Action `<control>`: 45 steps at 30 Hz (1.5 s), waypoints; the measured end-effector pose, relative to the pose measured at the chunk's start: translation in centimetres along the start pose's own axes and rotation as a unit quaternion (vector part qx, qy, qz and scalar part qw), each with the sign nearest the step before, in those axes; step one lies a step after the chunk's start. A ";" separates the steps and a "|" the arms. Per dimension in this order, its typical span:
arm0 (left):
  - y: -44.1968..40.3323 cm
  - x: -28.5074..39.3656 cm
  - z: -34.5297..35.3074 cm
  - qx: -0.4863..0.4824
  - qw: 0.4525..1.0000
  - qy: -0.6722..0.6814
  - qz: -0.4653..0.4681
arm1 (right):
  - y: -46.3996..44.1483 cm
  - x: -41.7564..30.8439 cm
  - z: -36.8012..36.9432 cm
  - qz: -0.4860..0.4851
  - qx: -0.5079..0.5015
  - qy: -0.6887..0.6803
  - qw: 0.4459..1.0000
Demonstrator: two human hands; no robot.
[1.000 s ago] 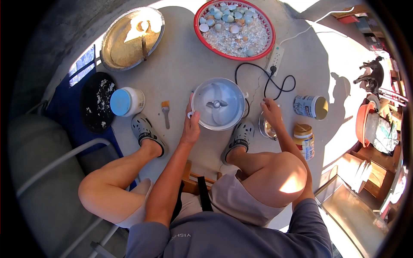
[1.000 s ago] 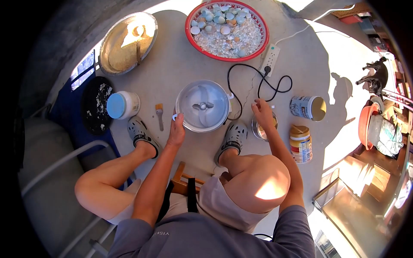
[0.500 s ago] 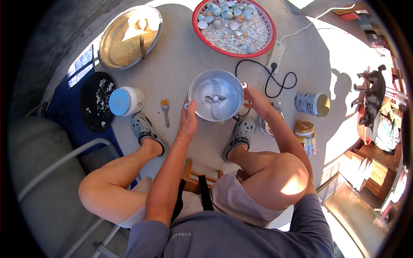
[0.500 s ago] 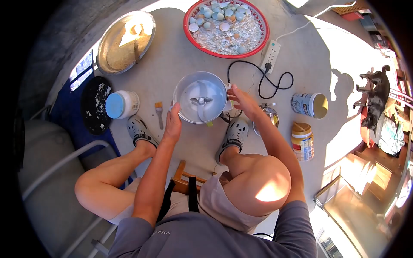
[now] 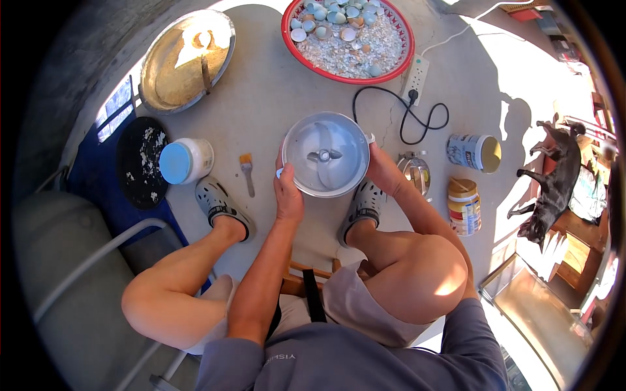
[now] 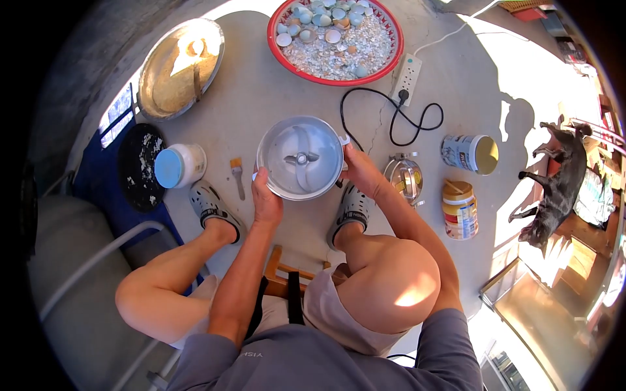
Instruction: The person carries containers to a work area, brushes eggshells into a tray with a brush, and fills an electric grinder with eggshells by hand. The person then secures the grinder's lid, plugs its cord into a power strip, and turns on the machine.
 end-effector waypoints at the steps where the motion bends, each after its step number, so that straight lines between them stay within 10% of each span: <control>1: -0.3 0.1 0.1 0.012 0.999 0.037 -0.007 | 0.0 0.1 0.2 -0.001 0.001 -0.001 1.000; 14: -5.2 2.6 -1.9 0.021 0.993 0.081 -0.081 | -1.8 -1.4 4.0 -0.072 -0.022 -0.020 0.997; 38: -9.5 6.7 -2.9 -0.202 0.942 -0.257 -0.076 | -1.7 -11.6 0.3 -0.151 0.111 0.191 0.963; 45: -9.2 8.1 -2.7 -0.356 0.876 -0.314 -0.087 | -7.7 -19.0 -0.2 -0.172 0.089 0.645 0.739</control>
Point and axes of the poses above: each hand's wrist, its own y-axis away from the middle knuckle, its own z-axis out of the palm, x = y × z, the point moved 6 cm from there along -y, towards the middle knuckle, and after that the axes turned 7 degrees about -y, right-handed, at the moved point
